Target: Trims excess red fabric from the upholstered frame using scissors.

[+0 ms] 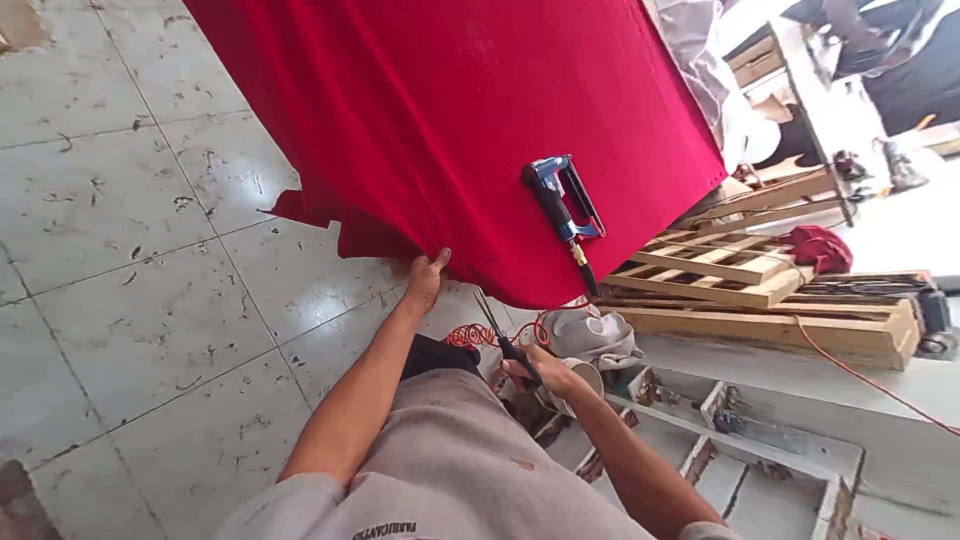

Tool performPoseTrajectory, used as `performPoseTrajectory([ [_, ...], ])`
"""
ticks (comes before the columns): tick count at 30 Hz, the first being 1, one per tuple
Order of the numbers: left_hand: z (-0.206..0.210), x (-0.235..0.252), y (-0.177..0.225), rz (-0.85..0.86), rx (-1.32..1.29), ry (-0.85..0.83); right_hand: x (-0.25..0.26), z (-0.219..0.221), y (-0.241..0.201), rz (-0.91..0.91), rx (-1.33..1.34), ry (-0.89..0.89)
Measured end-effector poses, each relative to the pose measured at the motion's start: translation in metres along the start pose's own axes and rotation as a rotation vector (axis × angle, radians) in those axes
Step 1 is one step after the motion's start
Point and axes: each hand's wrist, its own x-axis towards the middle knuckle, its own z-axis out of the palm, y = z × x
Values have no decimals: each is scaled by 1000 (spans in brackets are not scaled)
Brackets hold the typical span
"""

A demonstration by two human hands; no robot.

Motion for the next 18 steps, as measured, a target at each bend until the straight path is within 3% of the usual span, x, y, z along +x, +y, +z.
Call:
performPoseTrajectory([
  [7, -19, 0, 17, 43, 150, 29, 48, -15, -5, -54, -52, -146],
  [14, -35, 2, 30, 116, 360, 93, 124, 17, 10, -331, 50, 56],
  [18, -36, 3, 26, 124, 342, 100, 146, 33, 6, -368, 102, 187],
])
